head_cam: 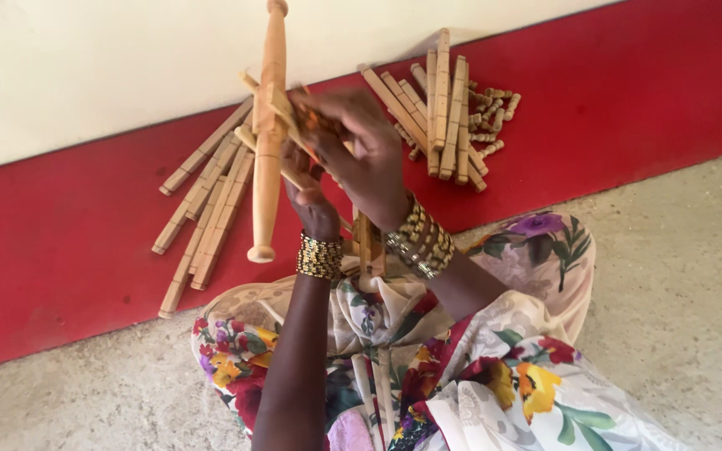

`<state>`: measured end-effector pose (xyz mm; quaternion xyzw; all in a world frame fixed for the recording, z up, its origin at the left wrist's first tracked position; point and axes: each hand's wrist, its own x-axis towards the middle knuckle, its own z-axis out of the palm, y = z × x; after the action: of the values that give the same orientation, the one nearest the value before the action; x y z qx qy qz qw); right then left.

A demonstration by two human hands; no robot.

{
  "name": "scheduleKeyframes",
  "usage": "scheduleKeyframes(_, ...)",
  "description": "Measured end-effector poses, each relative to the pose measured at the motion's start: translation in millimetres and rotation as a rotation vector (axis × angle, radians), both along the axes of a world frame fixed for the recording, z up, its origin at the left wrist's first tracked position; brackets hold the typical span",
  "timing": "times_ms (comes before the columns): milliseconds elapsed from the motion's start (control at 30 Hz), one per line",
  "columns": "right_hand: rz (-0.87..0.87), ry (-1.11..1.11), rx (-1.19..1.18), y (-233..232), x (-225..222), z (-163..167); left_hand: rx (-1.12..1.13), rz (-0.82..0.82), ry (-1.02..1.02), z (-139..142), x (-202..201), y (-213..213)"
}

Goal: The person sits on the floor and assembles a small wooden toy loom, fitting slotted sticks and crossbars into a pegged wooden base and threading small wooden beads onto the sticks. They lift and reposition the frame repeatedly to attach parts from different sides.

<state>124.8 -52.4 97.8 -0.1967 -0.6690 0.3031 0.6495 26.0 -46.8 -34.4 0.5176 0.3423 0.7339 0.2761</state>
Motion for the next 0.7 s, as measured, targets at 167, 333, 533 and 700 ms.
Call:
scheduleKeyframes(167, -0.302, -0.147, 0.273, -2.7, -3.8, 3.5, -0.063, -0.062, -0.048, 5.7, 2.2, -3.4)
scheduleKeyframes(333, -0.388, -0.157, 0.199, -18.0, -4.3, -67.4, -0.048, 0.015, -0.098, 13.4, -12.1, -0.3)
scheduleKeyframes(533, -0.301, -0.1, -0.068, -30.9, 11.3, -106.2, -0.054, 0.016, -0.12, 11.0, -20.1, -2.1)
scheduleKeyframes(700, -0.092, 0.041, 0.1, -21.6, 7.8, -42.9, -0.062, 0.035, -0.063, -2.9, 2.3, 5.9)
